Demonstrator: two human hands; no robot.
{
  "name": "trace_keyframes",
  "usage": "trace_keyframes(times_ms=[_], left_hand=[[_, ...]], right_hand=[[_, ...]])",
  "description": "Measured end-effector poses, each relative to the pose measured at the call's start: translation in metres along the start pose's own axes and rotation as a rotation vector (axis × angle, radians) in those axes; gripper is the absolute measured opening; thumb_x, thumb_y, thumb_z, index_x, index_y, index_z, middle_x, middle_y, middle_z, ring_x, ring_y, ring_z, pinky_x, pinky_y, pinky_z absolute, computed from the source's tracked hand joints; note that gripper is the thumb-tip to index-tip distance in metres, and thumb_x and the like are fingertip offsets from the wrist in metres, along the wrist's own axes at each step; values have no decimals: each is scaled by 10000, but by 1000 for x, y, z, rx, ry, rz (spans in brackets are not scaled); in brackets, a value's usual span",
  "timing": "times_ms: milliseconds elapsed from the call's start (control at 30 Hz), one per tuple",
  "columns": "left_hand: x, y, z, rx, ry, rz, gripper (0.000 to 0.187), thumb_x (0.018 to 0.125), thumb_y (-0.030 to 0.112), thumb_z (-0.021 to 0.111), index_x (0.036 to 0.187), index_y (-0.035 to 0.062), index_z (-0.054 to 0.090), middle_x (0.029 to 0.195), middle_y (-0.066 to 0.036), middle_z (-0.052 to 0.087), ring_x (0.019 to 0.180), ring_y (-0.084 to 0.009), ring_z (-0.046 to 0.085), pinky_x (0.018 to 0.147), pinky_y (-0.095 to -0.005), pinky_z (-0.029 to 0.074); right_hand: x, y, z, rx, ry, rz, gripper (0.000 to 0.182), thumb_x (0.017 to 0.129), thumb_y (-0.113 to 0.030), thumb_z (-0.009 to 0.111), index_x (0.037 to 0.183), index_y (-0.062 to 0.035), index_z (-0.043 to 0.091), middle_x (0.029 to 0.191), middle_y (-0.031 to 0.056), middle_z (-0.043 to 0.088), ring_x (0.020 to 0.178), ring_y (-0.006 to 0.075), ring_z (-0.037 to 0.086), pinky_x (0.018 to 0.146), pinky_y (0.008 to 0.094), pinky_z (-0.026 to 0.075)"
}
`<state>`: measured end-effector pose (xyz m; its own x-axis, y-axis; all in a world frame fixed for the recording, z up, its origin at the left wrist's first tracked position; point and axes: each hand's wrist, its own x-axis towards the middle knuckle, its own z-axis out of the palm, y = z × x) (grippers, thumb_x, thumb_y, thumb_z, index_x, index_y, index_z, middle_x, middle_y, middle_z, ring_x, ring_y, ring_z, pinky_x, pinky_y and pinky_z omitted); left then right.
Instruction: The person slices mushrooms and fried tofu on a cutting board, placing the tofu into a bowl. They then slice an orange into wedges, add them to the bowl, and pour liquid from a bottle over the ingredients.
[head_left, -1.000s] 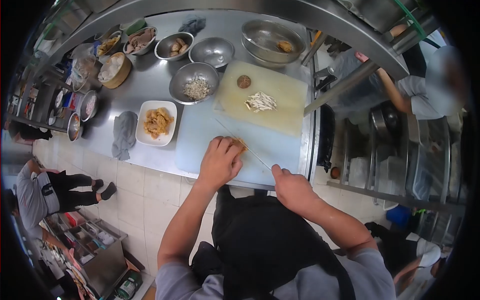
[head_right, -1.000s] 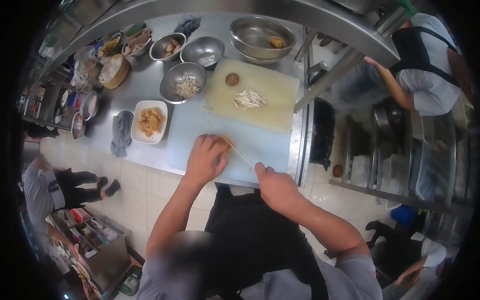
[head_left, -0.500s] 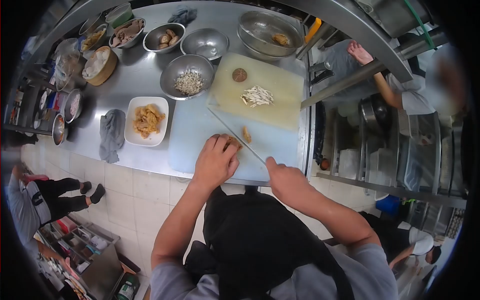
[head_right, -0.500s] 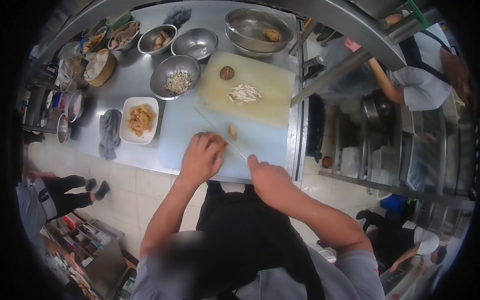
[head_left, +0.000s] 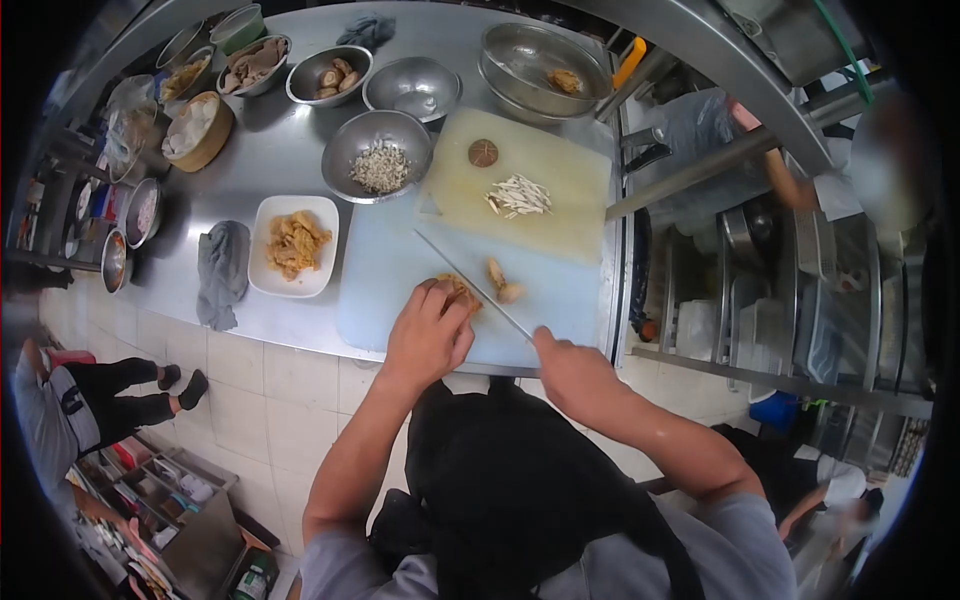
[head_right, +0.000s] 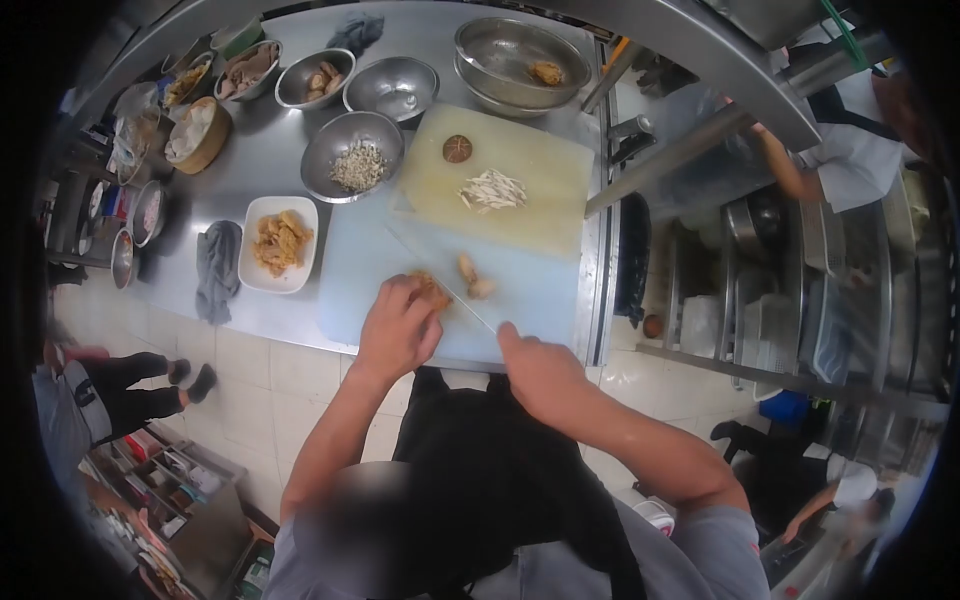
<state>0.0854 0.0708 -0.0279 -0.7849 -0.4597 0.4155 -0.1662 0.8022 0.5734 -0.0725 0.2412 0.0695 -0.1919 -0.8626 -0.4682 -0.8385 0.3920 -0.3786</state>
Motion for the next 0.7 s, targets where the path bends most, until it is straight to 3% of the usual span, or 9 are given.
trace_keyframes(times_ms=[100, 200, 233, 300, 433, 600, 700], left_hand=[[-2, -1, 2, 44, -12, 43, 362, 730, 8, 708, 1081, 65, 640, 1130, -154, 558, 1048, -380, 573, 875, -448, 537], [2, -1, 0, 19, -17, 47, 354, 730, 6, 709, 1073, 66, 645, 1124, -150, 559, 1036, -372, 581, 868, -443, 541], [2, -3, 2, 18, 2, 41, 345, 730, 5, 712, 1063, 65, 647, 1121, -147, 563, 1033, -368, 584, 868, -441, 541], [-2, -3, 4, 20, 17, 35, 335, 730, 4, 715, 1053, 63, 650, 1118, -144, 566, 1029, -363, 587, 869, -440, 541], [-9, 0, -1, 18, 4, 18, 319, 740, 9, 728, 1047, 59, 655, 1120, -142, 576, 1044, -362, 587, 874, -437, 538], [-17, -3, 2, 27, 50, 21, 297, 747, 21, 722, 1035, 31, 650, 1126, -144, 600, 1068, -363, 598, 911, -426, 545], [-13, -4, 4, 1, 84, 37, 313, 748, 1, 736, 1046, 40, 646, 1114, -137, 581, 1059, -363, 591, 866, -442, 541]], right_hand=[[-32, 0, -11, -56, -175, 56, 360, 839, 5, 594, 1162, 36, 439, 882, 254, 670, 796, 439, 694, 709, 515, 563], [-42, -8, -23, -96, -252, 125, 341, 845, 6, 580, 1156, 31, 443, 873, 249, 671, 799, 441, 691, 715, 533, 553], [-30, -3, -11, -97, -254, 129, 341, 845, 6, 580, 1156, 31, 443, 873, 249, 671, 799, 441, 691, 715, 533, 553], [16, 5, 27, 16, -4, -83, 271, 866, -13, 562, 1102, 34, 436, 816, 254, 652, 755, 452, 678, 678, 536, 544], [39, -4, 24, -5, 38, -91, 272, 867, -17, 566, 1098, 32, 432, 816, 259, 650, 749, 451, 677, 673, 539, 543], [-14, -3, -8, -48, -91, 14, 268, 880, -27, 559, 1106, 23, 423, 817, 253, 652, 757, 457, 677, 674, 552, 536], [-33, -4, -16, -135, -214, 65, 280, 878, -8, 554, 1138, 8, 452, 862, 242, 675, 793, 444, 693, 706, 524, 556]])
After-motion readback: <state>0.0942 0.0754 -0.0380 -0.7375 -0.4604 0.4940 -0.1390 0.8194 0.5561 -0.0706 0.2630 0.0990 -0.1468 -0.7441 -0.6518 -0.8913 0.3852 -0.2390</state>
